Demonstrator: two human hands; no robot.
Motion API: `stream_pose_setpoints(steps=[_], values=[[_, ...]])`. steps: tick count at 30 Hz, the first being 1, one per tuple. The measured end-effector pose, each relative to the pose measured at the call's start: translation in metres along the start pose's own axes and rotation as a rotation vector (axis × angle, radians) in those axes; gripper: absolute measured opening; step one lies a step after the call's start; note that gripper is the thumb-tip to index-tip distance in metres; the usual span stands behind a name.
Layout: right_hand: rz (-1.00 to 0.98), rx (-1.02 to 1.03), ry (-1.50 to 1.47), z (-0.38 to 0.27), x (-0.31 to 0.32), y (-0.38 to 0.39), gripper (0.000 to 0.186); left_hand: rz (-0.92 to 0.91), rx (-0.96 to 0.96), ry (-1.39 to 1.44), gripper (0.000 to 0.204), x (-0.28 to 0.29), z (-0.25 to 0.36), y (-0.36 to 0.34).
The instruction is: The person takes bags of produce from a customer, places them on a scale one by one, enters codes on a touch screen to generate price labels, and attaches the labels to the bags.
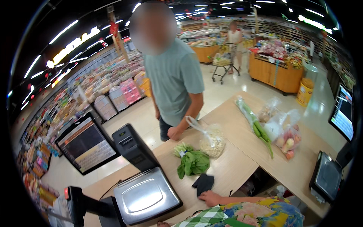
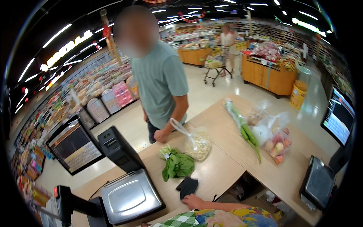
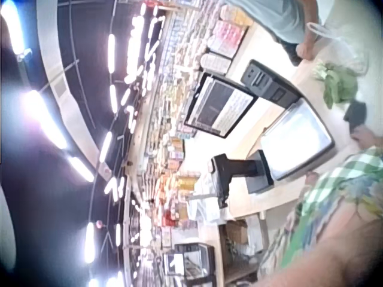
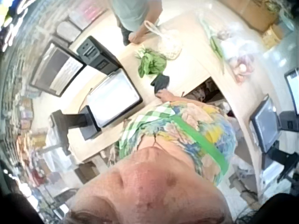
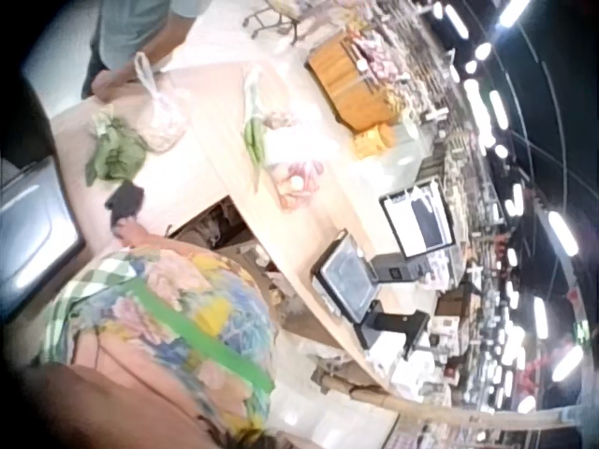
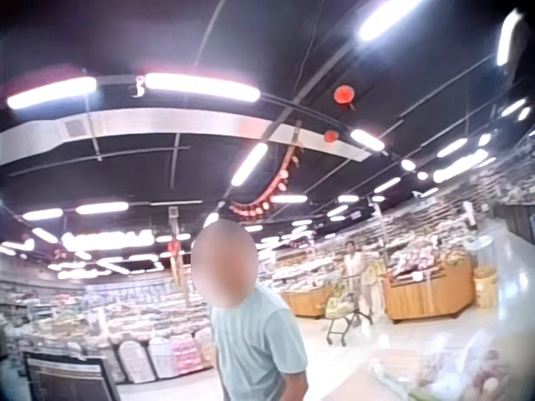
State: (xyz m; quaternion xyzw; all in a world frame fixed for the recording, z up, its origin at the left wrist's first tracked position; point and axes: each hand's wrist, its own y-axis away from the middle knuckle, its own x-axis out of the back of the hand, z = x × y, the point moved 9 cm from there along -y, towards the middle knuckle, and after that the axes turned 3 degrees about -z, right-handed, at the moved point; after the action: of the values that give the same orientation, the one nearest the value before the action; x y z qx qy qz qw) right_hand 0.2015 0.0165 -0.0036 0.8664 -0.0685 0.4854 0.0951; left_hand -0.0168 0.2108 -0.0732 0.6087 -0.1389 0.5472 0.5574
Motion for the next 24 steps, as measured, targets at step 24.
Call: stream_pose_setpoints(steps=[24], values=[[1.019,-1.085,-0.512,0.243,0.116,0.206,0.043,0.077,-0.072,-0.201,0.038,-0.01,-0.006,0.038]])
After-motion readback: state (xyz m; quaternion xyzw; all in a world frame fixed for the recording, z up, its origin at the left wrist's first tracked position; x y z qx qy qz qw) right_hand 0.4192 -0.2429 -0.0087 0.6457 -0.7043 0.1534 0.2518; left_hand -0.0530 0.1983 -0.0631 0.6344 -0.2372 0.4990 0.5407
